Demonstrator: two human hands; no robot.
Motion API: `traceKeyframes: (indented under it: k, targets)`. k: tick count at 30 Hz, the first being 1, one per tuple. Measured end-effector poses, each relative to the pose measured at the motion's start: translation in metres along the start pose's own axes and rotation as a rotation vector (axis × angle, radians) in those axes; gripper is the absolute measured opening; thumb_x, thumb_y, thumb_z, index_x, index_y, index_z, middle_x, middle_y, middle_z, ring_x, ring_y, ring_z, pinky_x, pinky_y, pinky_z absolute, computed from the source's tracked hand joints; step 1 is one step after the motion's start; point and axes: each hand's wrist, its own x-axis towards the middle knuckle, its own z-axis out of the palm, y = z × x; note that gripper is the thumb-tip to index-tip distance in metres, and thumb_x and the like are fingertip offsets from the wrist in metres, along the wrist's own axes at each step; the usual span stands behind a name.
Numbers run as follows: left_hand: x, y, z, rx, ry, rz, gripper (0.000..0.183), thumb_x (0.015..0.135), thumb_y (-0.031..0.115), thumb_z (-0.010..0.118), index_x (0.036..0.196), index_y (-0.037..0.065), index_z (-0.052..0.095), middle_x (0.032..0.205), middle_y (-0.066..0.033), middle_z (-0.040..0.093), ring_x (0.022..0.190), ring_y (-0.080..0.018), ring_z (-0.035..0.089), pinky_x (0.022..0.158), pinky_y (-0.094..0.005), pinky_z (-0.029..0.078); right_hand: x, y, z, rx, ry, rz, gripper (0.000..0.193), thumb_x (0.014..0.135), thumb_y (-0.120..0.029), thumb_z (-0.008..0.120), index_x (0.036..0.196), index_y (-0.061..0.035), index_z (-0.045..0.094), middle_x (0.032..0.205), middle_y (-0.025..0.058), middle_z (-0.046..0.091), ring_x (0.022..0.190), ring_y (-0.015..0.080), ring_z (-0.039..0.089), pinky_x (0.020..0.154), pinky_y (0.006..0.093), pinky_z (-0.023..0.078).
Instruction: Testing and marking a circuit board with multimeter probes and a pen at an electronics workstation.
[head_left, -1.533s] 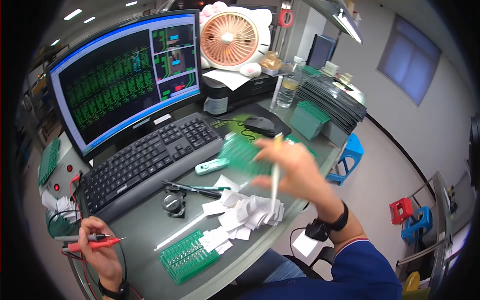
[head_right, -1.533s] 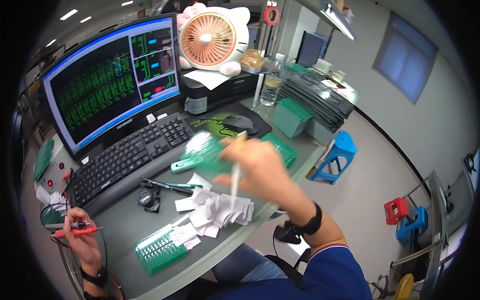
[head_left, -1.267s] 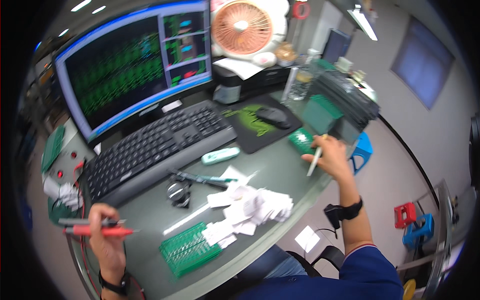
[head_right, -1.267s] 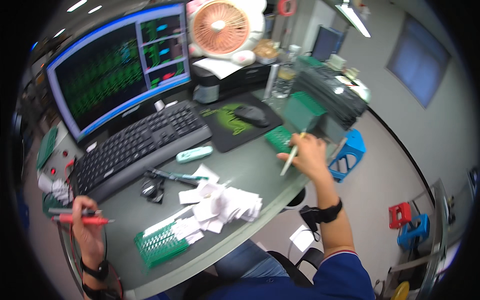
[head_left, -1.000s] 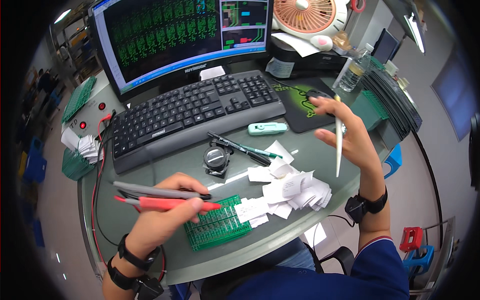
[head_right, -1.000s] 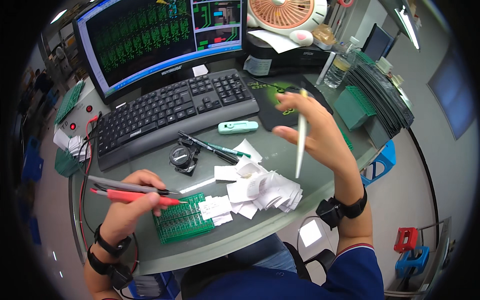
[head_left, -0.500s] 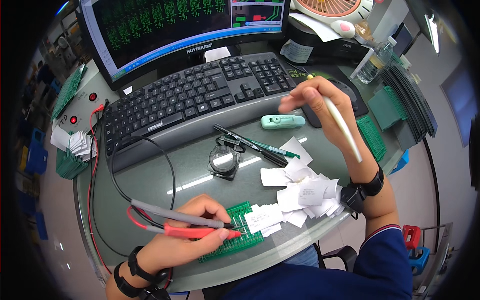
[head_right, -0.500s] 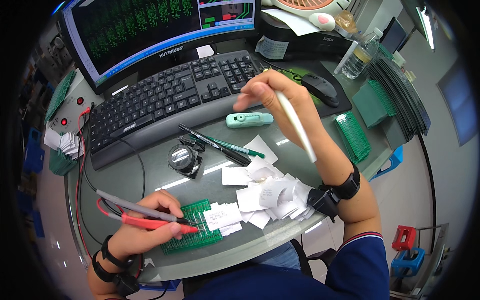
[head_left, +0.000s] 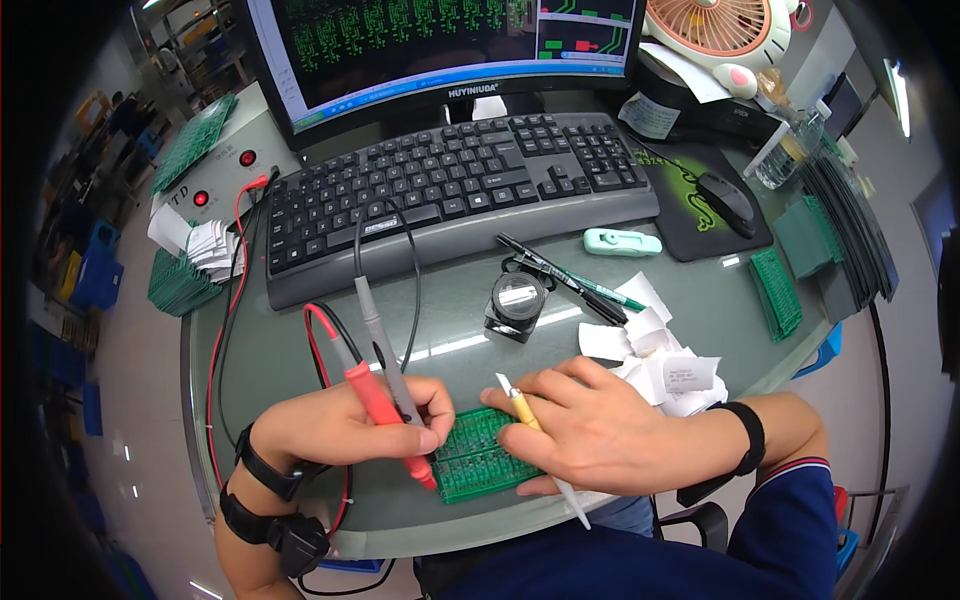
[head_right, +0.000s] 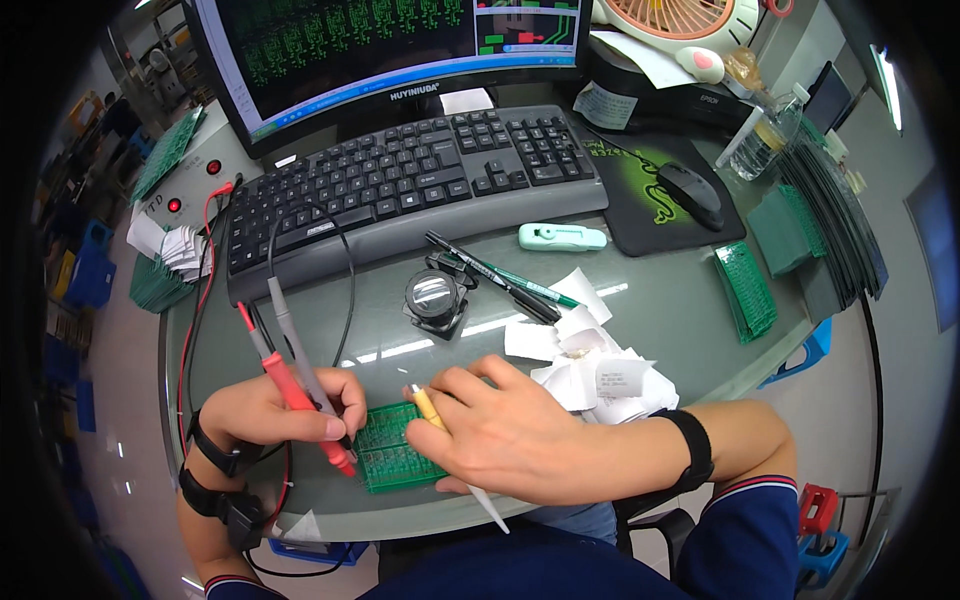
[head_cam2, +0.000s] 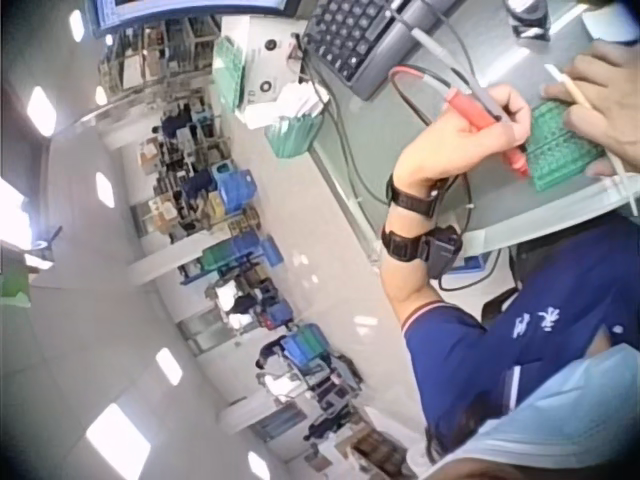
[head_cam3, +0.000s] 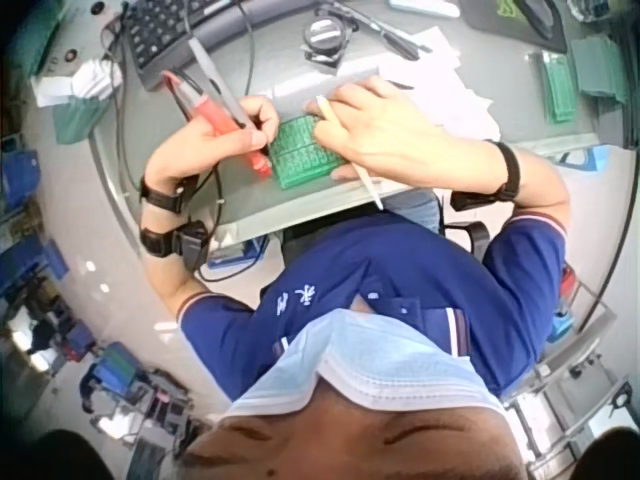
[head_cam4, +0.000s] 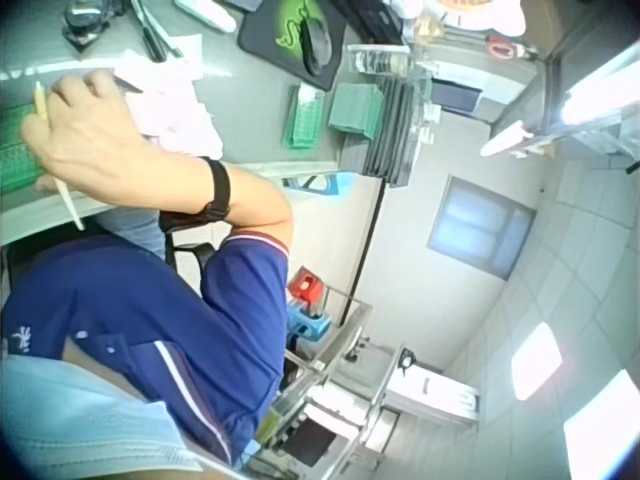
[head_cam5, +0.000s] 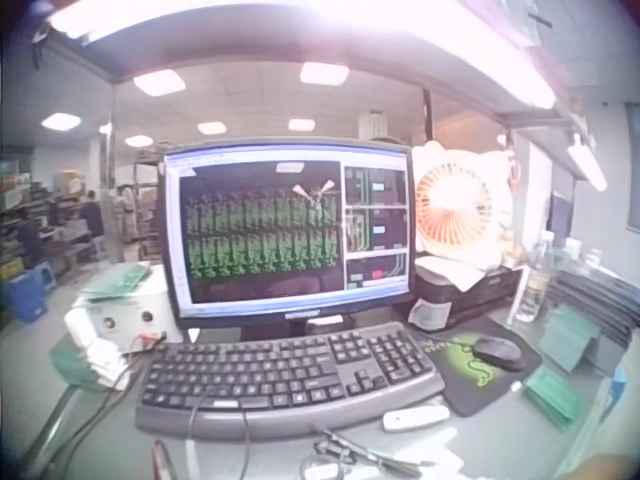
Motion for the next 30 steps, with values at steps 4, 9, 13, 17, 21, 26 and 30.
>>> traceKeyframes:
  k: [4, 9, 13, 17, 21, 26, 30]
  targets:
    - [-0.002, 0.000, -0.001, 0.037, 0.040, 0.037, 0.012, 0.093, 0.015, 0.054, 0.094, 0.003, 0.055, 0.089, 0.0001, 0.055, 0.083, -0.0077, 0.051, 0.076, -0.0247, 0.043, 0.002, -0.003, -0.006, -0.068, -0.075, 0.053, 0.045, 0.077, -0.045, 0.070, 0.097, -0.0091, 0.051, 0.132, 0.0139, 0.054, 0.114, 0.0280, 0.053, 0.090, 0.0429, 0.041]
    - [-0.001, 0.010, 0.019, -0.190, 0.281, 0.147, 0.016, 0.093, 0.015, 0.061, 0.100, 0.001, 0.058, 0.093, -0.0043, 0.060, 0.083, -0.0108, 0.060, 0.077, -0.0258, 0.049, -0.008, 0.042, -0.066, 0.110, 0.243, 0.146, 0.029, 0.084, -0.036, 0.069, 0.095, -0.0114, 0.059, 0.101, 0.0087, 0.065, 0.097, 0.0262, 0.063, 0.086, 0.0403, 0.046]
    - [0.018, -0.004, 0.034, 0.070, 0.172, 0.322, 0.017, 0.091, 0.018, 0.065, 0.099, 0.003, 0.061, 0.100, -0.0040, 0.057, 0.095, -0.0107, 0.056, 0.083, -0.0248, 0.045, -0.017, 0.138, -0.092, 0.494, 0.596, 0.483, 0.023, 0.100, -0.024, 0.051, 0.094, -0.0031, 0.058, 0.083, 0.0061, 0.072, 0.076, 0.0151, 0.067, 0.071, 0.0301, 0.051]
    - [0.026, -0.009, 0.039, 0.054, 0.128, 0.238, 0.020, 0.091, 0.023, 0.066, 0.098, 0.005, 0.061, 0.099, -0.0018, 0.057, 0.093, -0.0078, 0.053, 0.082, -0.0227, 0.042, -0.024, 0.208, -0.080, 0.193, 0.520, 0.490, 0.014, 0.096, -0.017, 0.055, 0.096, -0.0039, 0.057, 0.088, 0.0108, 0.069, 0.081, 0.0278, 0.065, 0.072, 0.0370, 0.049]
    - [0.026, -0.008, 0.039, 0.049, 0.127, 0.213, 0.020, 0.092, 0.023, 0.064, 0.100, 0.005, 0.059, 0.099, -0.0010, 0.056, 0.093, -0.0068, 0.053, 0.082, -0.0225, 0.042, -0.013, 0.242, -0.062, -0.036, 0.502, 0.442, 0.012, 0.093, -0.019, 0.056, 0.095, -0.0070, 0.057, 0.085, 0.0127, 0.064, 0.086, 0.0348, 0.061, 0.074, 0.0447, 0.048]
    - [0.024, -0.011, 0.037, 0.075, 0.138, 0.209, 0.020, 0.092, 0.023, 0.063, 0.099, 0.005, 0.058, 0.100, -0.0006, 0.056, 0.093, -0.0065, 0.053, 0.082, -0.0228, 0.043, 0.002, 0.236, -0.063, -0.093, 0.428, 0.485, 0.013, 0.092, -0.019, 0.058, 0.095, -0.0071, 0.056, 0.084, 0.0138, 0.062, 0.087, 0.0348, 0.060, 0.074, 0.0449, 0.047]
    - [0.026, -0.008, 0.037, 0.117, 0.138, 0.219, 0.020, 0.092, 0.023, 0.063, 0.100, 0.005, 0.058, 0.100, -0.0007, 0.056, 0.094, -0.0069, 0.053, 0.083, -0.0233, 0.043, 0.009, 0.239, -0.061, -0.058, 0.459, 0.407, 0.011, 0.093, -0.017, 0.057, 0.095, -0.0061, 0.057, 0.086, 0.0125, 0.064, 0.087, 0.0331, 0.061, 0.074, 0.0434, 0.047]
